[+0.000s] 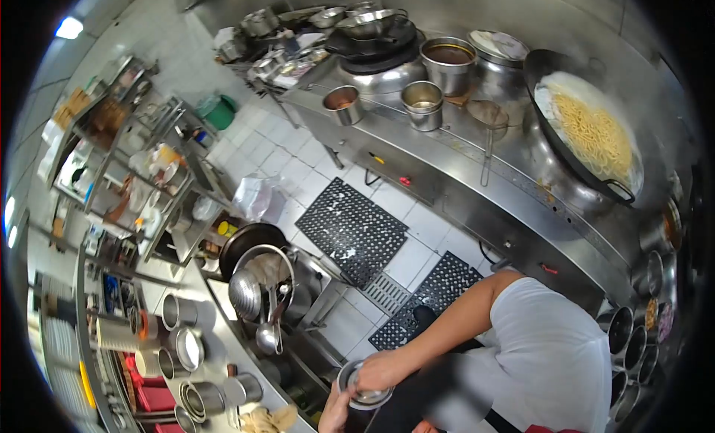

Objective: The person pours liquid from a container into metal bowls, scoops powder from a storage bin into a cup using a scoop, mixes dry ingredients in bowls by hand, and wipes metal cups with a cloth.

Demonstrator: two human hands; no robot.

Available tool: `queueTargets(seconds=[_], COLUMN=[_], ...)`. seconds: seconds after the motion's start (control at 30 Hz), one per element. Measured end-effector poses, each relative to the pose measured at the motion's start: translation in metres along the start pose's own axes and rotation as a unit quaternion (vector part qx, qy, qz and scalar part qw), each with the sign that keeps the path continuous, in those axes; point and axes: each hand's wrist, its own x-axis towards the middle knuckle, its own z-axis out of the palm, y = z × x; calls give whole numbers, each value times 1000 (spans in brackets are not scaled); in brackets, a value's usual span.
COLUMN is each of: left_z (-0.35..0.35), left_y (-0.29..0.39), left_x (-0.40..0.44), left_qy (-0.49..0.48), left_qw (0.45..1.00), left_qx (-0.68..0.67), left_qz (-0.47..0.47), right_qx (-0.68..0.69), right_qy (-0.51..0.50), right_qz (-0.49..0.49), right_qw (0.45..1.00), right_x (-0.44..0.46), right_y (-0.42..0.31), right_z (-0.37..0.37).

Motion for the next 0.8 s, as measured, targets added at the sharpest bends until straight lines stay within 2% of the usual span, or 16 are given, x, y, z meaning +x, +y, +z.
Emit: queueTargets(seconds=[0.1,0.13,0.17,0.2,0.3,0.33,0.37,0.4,0.47,0.53,0.6,0.63,0.7,0.73,0.77,0.8], left_z=[47,61,68,76,94,103,117,127,139,144,156,158,152,153,146,142], left_y=[42,59,81,104,97,95,92,94,116,144,178,191,184,172,191,197], left_x=[83,109,131,154,240,249,253,259,273,302,318,318,346,360,370,384], left_qy=[-109,-150,-203,-255,-393,-372,-351,-329,-330,-381,-426,-387,-423,-433,-462,-506], left_qw=[992,986,976,963,908,919,929,937,938,907,850,850,859,871,850,835], left_qx=[-26,-19,3,25,139,129,119,108,108,157,287,335,258,190,233,184], left_qz=[57,75,81,89,-46,-16,13,42,0,83,112,122,125,137,95,118], right_qx=[39,261,340,415,613,670,497,285,163,-21,31,47,182,350,566,723], right_qy=[-82,35,81,129,263,299,160,6,29,105,208,263,157,279,340,448], right_qz=[90,117,144,168,236,256,279,274,222,334,325,322,346,262,328,276], right_qw=[992,958,926,885,707,629,806,919,961,936,922,908,907,855,676,448], right_x=[-18,-21,-30,-38,-70,-80,-95,-111,-130,-132,-121,-116,-95,-100,-89,-78], right_y=[51,74,79,81,86,89,102,118,135,176,196,208,203,202,189,206], right_z=[2,19,18,10,-24,-31,-37,-46,-62,-38,-10,-14,-74,-71,-97,-95])
